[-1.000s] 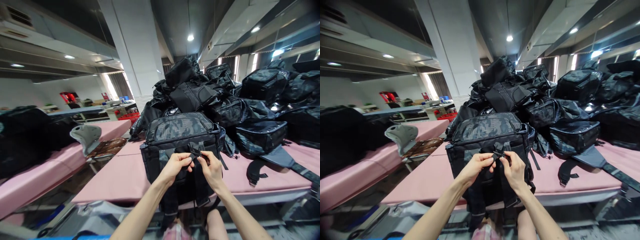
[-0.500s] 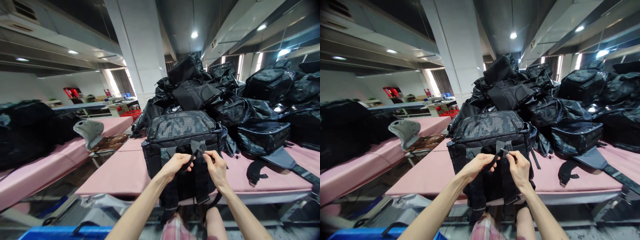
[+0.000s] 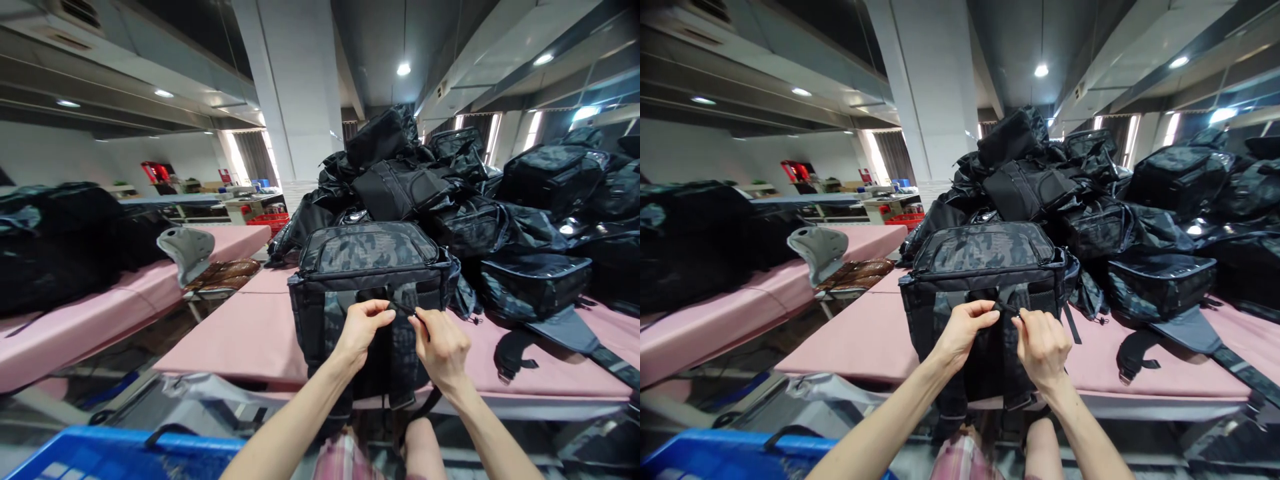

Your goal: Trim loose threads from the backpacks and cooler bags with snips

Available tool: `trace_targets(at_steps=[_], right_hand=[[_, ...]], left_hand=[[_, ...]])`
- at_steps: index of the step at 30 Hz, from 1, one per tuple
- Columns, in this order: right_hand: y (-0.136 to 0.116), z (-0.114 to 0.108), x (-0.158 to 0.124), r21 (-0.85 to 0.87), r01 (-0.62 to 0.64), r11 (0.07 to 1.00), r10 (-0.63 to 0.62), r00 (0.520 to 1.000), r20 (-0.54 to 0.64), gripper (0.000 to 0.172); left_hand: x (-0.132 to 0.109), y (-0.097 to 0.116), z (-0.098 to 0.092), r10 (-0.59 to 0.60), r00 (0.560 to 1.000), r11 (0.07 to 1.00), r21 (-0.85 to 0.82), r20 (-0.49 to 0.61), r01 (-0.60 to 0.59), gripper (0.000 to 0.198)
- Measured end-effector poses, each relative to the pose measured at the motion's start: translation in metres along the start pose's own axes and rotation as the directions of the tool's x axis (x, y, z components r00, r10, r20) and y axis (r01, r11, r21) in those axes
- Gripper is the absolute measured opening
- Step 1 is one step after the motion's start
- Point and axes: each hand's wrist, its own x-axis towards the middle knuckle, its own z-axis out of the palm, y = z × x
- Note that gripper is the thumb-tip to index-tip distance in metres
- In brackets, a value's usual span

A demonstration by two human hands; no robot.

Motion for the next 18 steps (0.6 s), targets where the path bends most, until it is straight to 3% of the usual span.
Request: trace_targets(at_steps=[5,7,9,11,13,14,15,16,18], right_hand=[[0.001,-0.002,-0.002,0.068,-0.045,0.997,0.047,0.999,-0.022,0.01],[0.0,0.0,-0.002,0.053,-0.04,0.998,0.039,0.999,0.018,0.011],[0.004,0.002,-0.003,0.066,-0.1,0.993,0.096,0.993,0.064,0.012],[0.011,0.004,-0.006,0.127,-0.255,0.958,0.24,0.963,0.124,0.017],[0.022,0.004,-0.009,0.2,-0.434,0.878,0.406,0.899,0.168,0.022],[0.026,0.003,-0.01,0.227,-0.499,0.836,0.469,0.866,0.174,0.025],[0.03,0.003,-0.011,0.249,-0.541,0.804,0.514,0.841,0.168,0.027],[0.032,0.002,-0.01,0.266,-0.559,0.785,0.537,0.829,0.156,0.029],[0.031,0.001,-0.009,0.285,-0.54,0.792,0.523,0.841,0.14,0.031]], left_hand=[[0.007,-0.003,0.002,0.054,0.999,0.998,0.045,0.005,-0.054,0.019],[0.009,-0.006,0.002,0.107,0.994,0.984,0.139,0.021,-0.109,0.015],[0.003,-0.014,-0.002,0.233,0.972,0.922,0.31,0.037,-0.233,0.015],[-0.013,-0.028,-0.01,0.44,0.897,0.781,0.472,0.049,-0.409,0.022],[-0.035,-0.046,-0.019,0.631,0.773,0.625,0.542,0.074,-0.562,0.026],[-0.045,-0.055,-0.023,0.678,0.731,0.588,0.538,0.079,-0.604,0.025],[-0.052,-0.062,-0.027,0.68,0.732,0.616,0.513,0.037,-0.598,0.02],[-0.055,-0.067,-0.03,0.642,0.763,0.703,0.455,-0.074,-0.547,0.015],[-0.051,-0.067,-0.033,0.433,0.832,0.901,0.185,-0.347,-0.392,0.014]])
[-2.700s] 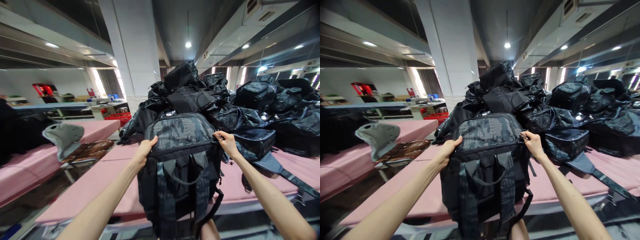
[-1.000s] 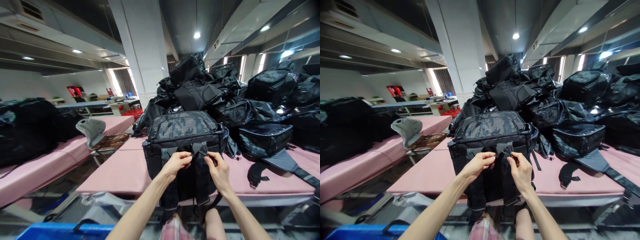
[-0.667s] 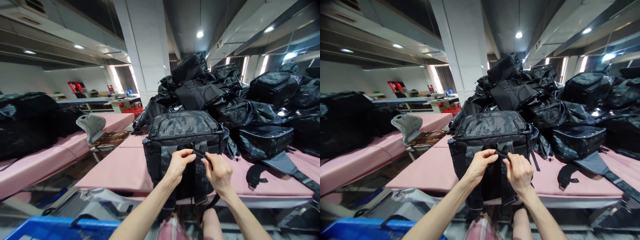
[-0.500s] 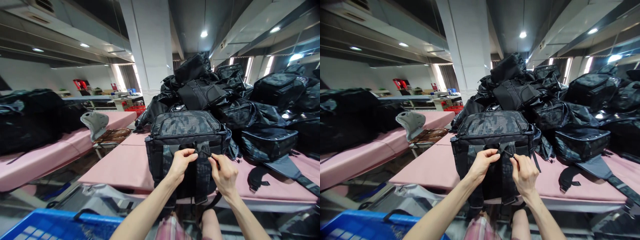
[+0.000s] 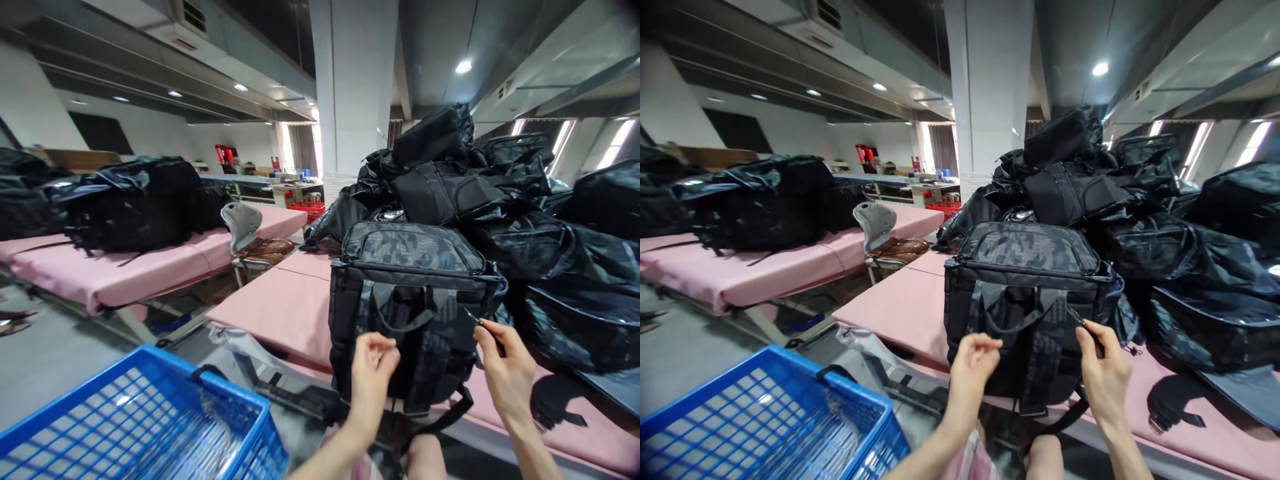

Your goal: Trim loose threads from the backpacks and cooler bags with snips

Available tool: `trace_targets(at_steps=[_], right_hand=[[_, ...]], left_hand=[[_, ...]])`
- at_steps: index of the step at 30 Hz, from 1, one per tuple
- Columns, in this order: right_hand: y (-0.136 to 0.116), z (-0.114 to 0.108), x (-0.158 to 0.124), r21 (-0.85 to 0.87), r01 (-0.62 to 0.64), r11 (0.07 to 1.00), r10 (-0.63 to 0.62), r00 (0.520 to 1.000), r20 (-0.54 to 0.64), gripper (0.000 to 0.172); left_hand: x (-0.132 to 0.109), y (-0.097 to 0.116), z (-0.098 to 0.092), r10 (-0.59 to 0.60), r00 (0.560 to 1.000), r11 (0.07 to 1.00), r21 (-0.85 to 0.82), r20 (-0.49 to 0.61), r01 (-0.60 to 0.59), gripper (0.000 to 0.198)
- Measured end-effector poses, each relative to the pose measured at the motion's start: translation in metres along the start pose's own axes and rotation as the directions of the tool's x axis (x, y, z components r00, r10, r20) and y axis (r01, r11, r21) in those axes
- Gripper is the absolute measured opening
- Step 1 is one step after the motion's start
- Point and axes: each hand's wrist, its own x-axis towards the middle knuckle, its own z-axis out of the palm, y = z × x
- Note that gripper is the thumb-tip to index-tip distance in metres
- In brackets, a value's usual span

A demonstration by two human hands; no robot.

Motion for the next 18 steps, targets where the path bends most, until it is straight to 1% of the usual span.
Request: trace_targets(at_steps=[1,2,3,4,6,7,10,12,15,18], right_hand=[[-0.003,0.001,0.0,-0.003,0.032,0.999,-0.032,0.999,0.011,0.031],[-0.008,0.004,-0.001,-0.01,0.072,0.997,-0.071,0.997,0.03,0.031],[-0.012,0.007,-0.001,-0.018,0.119,0.993,-0.118,0.992,0.053,0.03],[-0.017,0.01,-0.002,-0.029,0.172,0.985,-0.169,0.982,0.083,0.028],[-0.027,0.015,-0.002,-0.051,0.295,0.954,-0.286,0.948,0.137,0.023],[-0.032,0.017,-0.002,-0.056,0.363,0.93,-0.351,0.923,0.157,0.021],[-0.046,0.02,0.004,-0.063,0.549,0.834,-0.528,0.825,0.199,0.015],[-0.057,0.021,0.008,-0.067,0.633,0.771,-0.607,0.764,0.219,0.014],[-0.071,0.022,0.011,-0.106,0.71,0.696,-0.675,0.698,0.241,0.013],[-0.082,0.026,0.011,-0.158,0.757,0.634,-0.714,0.651,0.258,0.013]], left_hand=[[0.007,0.001,0.002,-0.143,0.987,0.981,-0.139,-0.07,0.132,0.019],[0.016,0.003,0.006,-0.252,0.964,0.938,-0.266,-0.087,0.221,0.024],[0.025,0.006,0.009,-0.321,0.945,0.892,-0.354,-0.065,0.279,0.028],[0.033,0.009,0.012,-0.359,0.933,0.857,-0.404,-0.025,0.319,0.03],[0.043,0.016,0.013,-0.378,0.924,0.826,-0.427,0.062,0.367,0.03],[0.044,0.019,0.012,-0.377,0.92,0.82,-0.422,0.109,0.386,0.029],[0.043,0.027,0.002,-0.352,0.9,0.795,-0.426,0.255,0.432,0.026],[0.042,0.029,-0.005,-0.335,0.882,0.78,-0.429,0.331,0.457,0.023],[0.044,0.032,-0.01,-0.321,0.872,0.771,-0.433,0.369,0.467,0.023],[0.046,0.032,-0.011,-0.321,0.864,0.765,-0.431,0.387,0.478,0.025]])
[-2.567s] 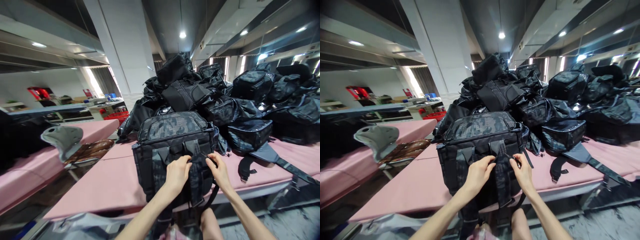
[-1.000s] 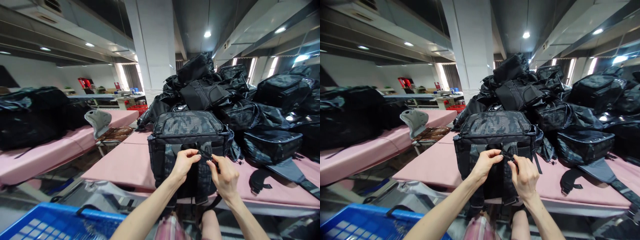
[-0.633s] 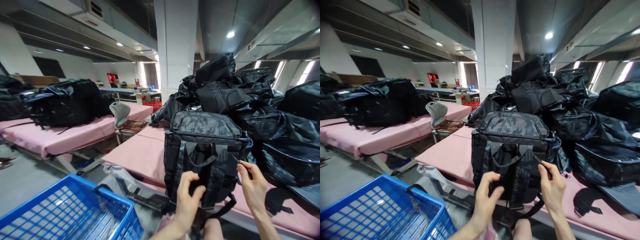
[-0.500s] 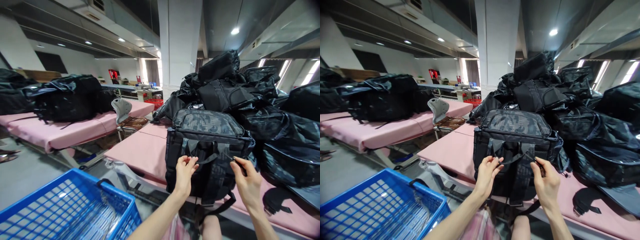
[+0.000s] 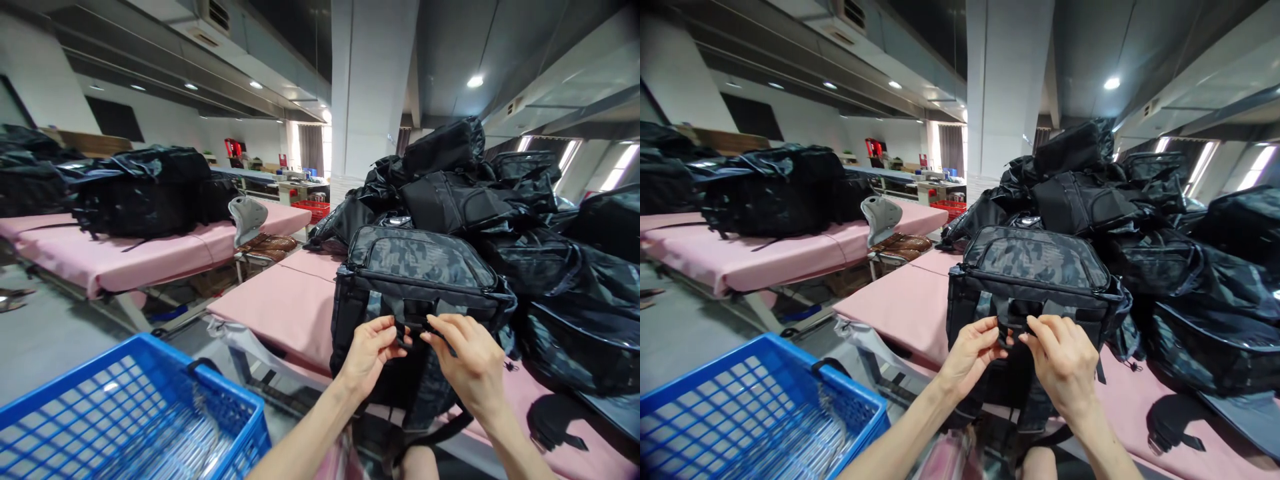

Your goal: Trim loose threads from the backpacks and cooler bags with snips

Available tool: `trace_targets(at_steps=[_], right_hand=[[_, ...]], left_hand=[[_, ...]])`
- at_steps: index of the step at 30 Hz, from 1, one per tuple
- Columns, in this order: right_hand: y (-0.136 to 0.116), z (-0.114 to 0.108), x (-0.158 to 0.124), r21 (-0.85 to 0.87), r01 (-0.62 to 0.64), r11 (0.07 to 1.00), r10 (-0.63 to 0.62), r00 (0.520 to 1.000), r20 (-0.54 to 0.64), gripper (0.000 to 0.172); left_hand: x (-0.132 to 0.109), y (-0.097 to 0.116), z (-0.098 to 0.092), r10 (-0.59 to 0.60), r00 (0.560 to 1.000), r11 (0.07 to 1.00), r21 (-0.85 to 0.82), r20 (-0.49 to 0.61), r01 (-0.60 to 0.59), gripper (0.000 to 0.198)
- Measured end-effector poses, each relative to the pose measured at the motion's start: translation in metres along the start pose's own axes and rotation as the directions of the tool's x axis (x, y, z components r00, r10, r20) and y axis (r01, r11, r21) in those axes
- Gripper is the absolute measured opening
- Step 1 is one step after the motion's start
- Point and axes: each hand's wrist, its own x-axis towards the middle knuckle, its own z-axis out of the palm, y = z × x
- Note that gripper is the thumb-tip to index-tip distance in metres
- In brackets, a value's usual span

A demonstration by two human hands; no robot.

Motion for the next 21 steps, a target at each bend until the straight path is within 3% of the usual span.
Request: trace_targets(at_steps=[4,8,13,17,19,21], right_hand=[[-0.005,0.006,0.004,-0.032,0.028,0.999,-0.026,0.998,0.052,0.012],[-0.005,0.012,0.003,0.064,-0.019,0.998,0.014,0.997,0.081,0.01],[-0.007,0.012,0.0,0.209,-0.157,0.965,0.129,0.981,0.145,0.012],[-0.002,0.011,-0.001,0.281,-0.312,0.908,0.259,0.943,0.21,0.016],[0.001,0.01,-0.002,0.262,-0.289,0.921,0.246,0.951,0.187,0.014],[0.002,0.008,-0.001,0.19,-0.171,0.967,0.149,0.981,0.127,0.013]], left_hand=[[-0.001,0.0,0.001,-0.012,1.0,1.0,-0.013,-0.001,0.012,0.027],[-0.003,0.001,0.001,-0.032,0.999,0.999,0.0,0.018,0.032,0.027],[-0.002,0.001,0.0,-0.054,0.998,0.999,0.01,0.015,0.054,0.027],[-0.002,-0.002,-0.004,-0.078,0.997,0.997,-0.013,0.014,0.078,0.029],[-0.002,-0.002,-0.005,-0.132,0.991,0.989,-0.064,0.02,0.133,0.032],[-0.003,-0.002,-0.004,-0.155,0.988,0.983,-0.096,0.007,0.155,0.032]])
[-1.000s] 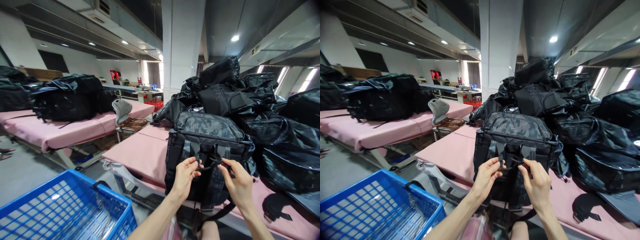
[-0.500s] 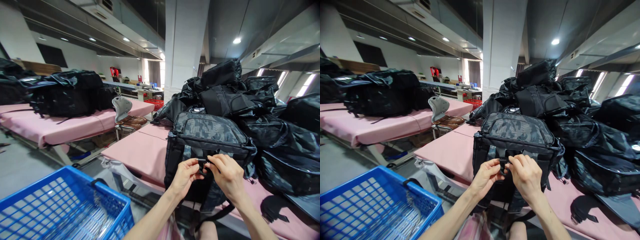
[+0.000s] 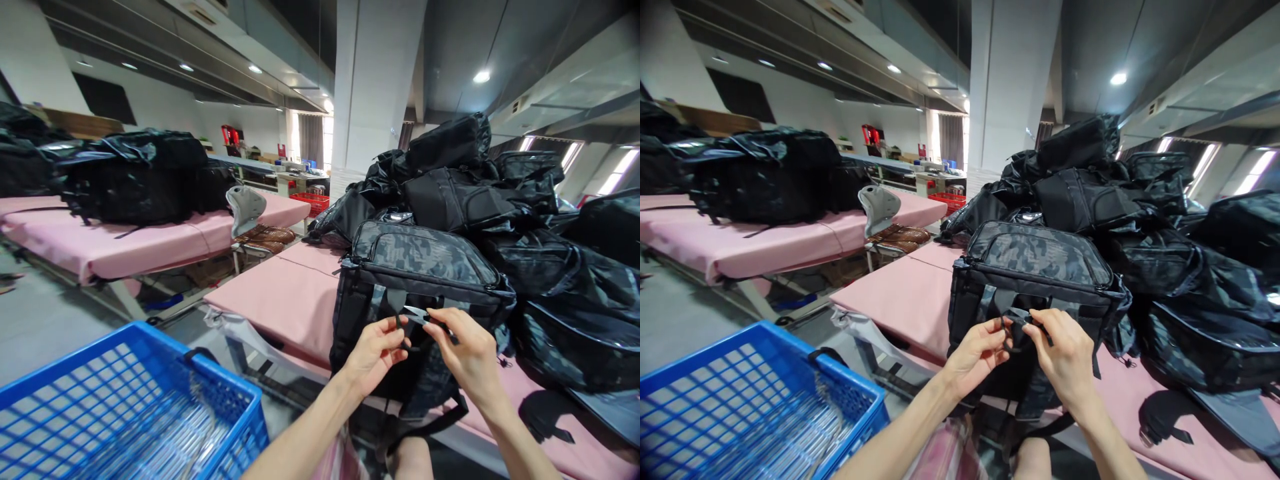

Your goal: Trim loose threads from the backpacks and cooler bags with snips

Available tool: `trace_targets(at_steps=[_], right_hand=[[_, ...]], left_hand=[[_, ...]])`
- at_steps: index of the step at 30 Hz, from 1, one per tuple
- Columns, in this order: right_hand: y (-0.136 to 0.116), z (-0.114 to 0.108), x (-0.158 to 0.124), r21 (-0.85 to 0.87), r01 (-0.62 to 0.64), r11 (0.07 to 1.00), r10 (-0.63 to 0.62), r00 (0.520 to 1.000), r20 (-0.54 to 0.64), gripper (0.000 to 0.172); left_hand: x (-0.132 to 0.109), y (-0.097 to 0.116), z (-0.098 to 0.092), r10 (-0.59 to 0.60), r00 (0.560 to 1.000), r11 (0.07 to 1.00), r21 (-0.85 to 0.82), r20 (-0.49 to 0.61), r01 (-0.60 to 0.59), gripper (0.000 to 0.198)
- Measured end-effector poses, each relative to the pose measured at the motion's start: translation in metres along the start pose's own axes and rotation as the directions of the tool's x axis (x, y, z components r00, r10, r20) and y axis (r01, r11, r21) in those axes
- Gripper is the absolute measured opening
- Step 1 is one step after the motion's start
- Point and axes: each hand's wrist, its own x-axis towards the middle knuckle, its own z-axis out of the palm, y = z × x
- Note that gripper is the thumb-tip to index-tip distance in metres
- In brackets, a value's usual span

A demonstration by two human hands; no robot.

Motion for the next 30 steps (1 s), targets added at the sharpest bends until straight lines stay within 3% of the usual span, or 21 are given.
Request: trace_targets(at_steps=[3,8,15,18,21,23,26,27,28,30], right_hand=[[-0.003,-0.001,0.001,-0.159,0.152,0.975,-0.156,0.988,-0.01,0.014],[-0.007,0.004,0.003,-0.263,0.224,0.939,-0.232,0.973,0.002,0.012],[-0.005,0.002,0.003,-0.081,0.131,0.988,-0.137,0.988,-0.067,0.008],[-0.009,0.006,0.004,-0.143,0.134,0.981,-0.14,0.99,-0.031,0.009],[0.008,0.007,0.004,-0.031,-0.05,0.998,0.046,0.992,-0.121,0.01],[0.037,0.003,-0.004,0.152,-0.274,0.95,0.305,0.918,-0.254,0.014],[0.094,-0.009,-0.04,0.37,-0.508,0.778,0.629,0.642,-0.439,0.032],[0.111,-0.011,-0.056,0.396,-0.554,0.732,0.68,0.56,-0.473,0.039],[0.123,-0.011,-0.073,0.382,-0.6,0.703,0.703,0.509,-0.496,0.042],[0.135,-0.003,-0.103,0.335,-0.635,0.696,0.703,0.509,-0.496,0.046]], left_hand=[[0.0,-0.001,0.003,0.082,0.995,0.994,0.079,-0.062,-0.077,0.025],[0.003,-0.003,0.005,0.25,0.959,0.931,0.306,-0.131,-0.201,0.016],[0.003,-0.005,0.003,0.283,0.947,0.897,0.393,-0.155,-0.204,0.01],[0.005,-0.004,0.01,0.31,0.94,0.885,0.405,-0.143,-0.23,0.009],[0.006,0.009,0.009,0.317,0.939,0.844,0.492,-0.136,-0.214,0.023],[0.005,0.024,-0.008,0.415,0.896,0.749,0.618,-0.157,-0.238,0.036],[0.011,0.039,-0.067,0.679,0.694,0.539,0.804,-0.238,-0.251,0.049],[0.016,0.037,-0.093,0.699,0.666,0.509,0.835,-0.26,-0.208,0.053],[0.022,0.032,-0.118,0.681,0.684,0.486,0.86,-0.262,-0.154,0.057],[0.032,0.011,-0.161,0.581,0.768,0.456,0.89,-0.27,-0.032,0.055]])
